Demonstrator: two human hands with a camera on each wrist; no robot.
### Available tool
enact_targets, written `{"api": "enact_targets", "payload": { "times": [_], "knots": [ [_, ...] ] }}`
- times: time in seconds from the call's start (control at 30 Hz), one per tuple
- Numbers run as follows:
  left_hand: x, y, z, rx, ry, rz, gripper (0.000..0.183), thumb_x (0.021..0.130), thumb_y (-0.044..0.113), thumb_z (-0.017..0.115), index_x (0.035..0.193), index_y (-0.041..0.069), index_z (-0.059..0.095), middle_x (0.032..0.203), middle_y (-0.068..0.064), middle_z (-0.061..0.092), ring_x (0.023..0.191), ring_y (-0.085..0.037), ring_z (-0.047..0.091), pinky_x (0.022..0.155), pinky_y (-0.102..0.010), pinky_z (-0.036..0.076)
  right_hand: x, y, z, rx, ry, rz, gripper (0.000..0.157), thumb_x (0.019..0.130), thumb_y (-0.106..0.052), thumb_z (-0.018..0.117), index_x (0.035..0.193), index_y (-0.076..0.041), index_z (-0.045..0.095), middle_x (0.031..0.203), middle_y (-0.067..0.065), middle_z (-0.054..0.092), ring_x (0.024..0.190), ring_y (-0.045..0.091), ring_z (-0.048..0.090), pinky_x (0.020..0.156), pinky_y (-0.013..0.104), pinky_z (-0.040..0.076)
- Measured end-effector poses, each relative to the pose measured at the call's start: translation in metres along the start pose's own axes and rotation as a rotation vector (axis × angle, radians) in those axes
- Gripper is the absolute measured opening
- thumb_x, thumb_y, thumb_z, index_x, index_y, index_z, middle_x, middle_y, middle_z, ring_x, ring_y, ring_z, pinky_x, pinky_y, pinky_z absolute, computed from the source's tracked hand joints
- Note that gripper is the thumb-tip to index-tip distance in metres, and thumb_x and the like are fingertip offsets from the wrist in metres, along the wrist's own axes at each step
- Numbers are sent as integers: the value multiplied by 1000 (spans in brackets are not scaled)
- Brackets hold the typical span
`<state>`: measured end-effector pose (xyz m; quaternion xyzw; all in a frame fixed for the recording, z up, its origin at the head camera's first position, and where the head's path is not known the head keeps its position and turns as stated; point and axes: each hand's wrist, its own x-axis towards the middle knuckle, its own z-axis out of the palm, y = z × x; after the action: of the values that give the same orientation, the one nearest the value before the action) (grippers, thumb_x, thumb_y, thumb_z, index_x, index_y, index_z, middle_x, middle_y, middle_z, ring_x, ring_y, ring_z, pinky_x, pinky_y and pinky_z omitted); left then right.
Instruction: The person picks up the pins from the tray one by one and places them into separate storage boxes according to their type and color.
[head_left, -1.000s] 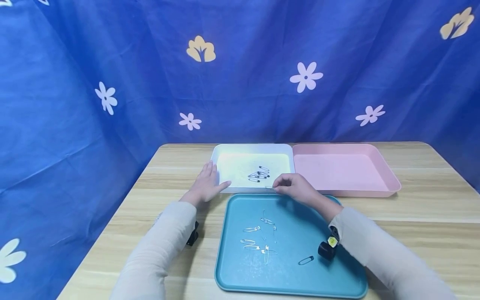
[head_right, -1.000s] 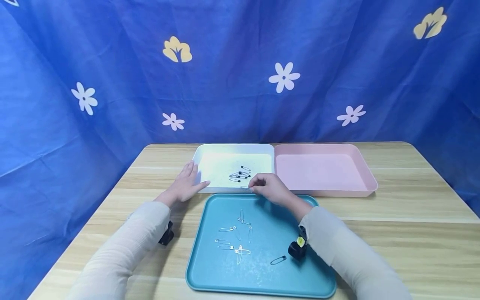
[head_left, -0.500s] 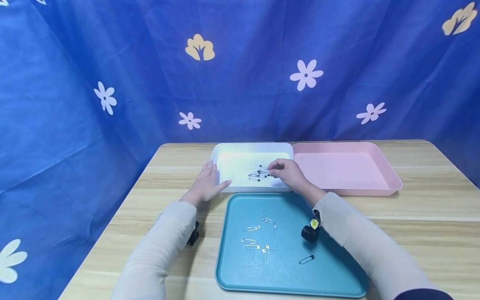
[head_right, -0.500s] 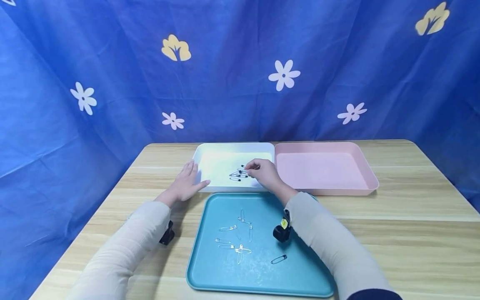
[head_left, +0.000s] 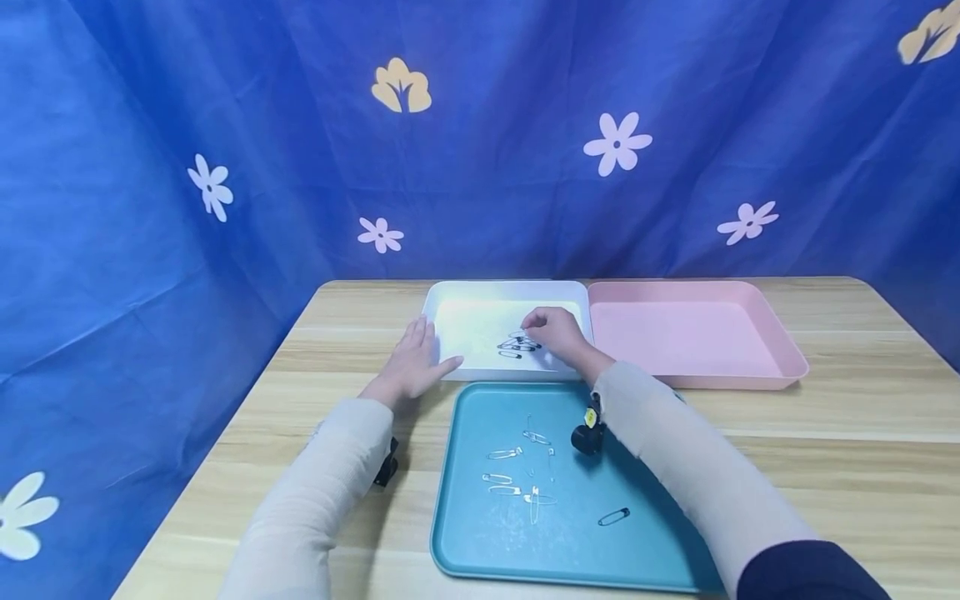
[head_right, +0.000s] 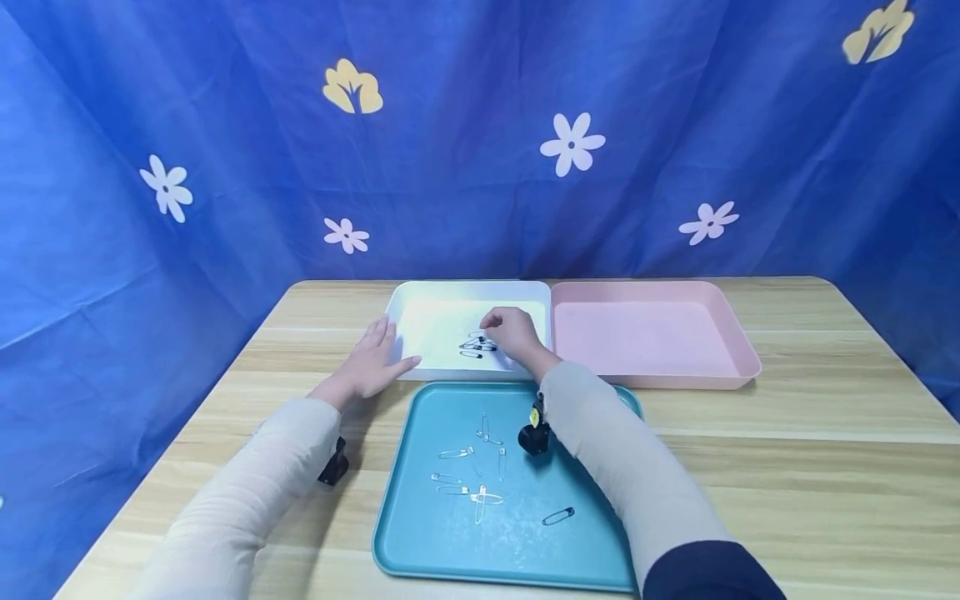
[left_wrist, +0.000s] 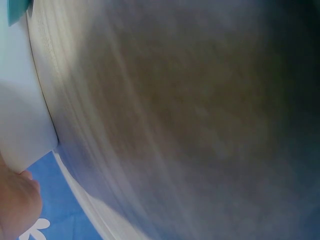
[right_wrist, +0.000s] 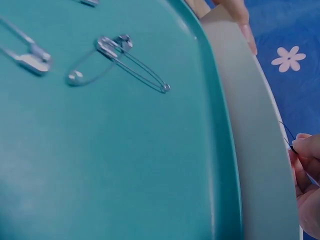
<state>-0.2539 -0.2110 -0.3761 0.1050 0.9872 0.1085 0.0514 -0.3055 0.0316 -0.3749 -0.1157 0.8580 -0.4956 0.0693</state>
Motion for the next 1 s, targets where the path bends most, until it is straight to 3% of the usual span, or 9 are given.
{"api": "enact_targets", "payload": {
  "times": [0.27,0.63,1.0],
  "knots": [
    [-1,2,-2,-3,13,8,90,83,60,30,133,-12,7,139,-26,-3,127,-36,-4,102,-44,5,17,1,8,-135,-9,7,10,79,-2,55,85,-3,64,89,7,62,90,22,53,83,33,39],
    [1,0,1,9,8,-7,91,82,63,26,134,-9,6,140,-23,-4,127,-35,-3,102,-44,6,25,2,15,-225,-22,4,10,78,-2,55,82,-4,64,87,6,63,91,22,53,85,32,38],
    [1,0,2,10,11,-15,93,81,65,26,134,-9,6,140,-23,-5,127,-35,-3,102,-43,6,29,-1,19,-255,-20,26,18,80,-1,51,94,-2,63,96,10,61,97,24,51,86,32,38]
  ]
}}
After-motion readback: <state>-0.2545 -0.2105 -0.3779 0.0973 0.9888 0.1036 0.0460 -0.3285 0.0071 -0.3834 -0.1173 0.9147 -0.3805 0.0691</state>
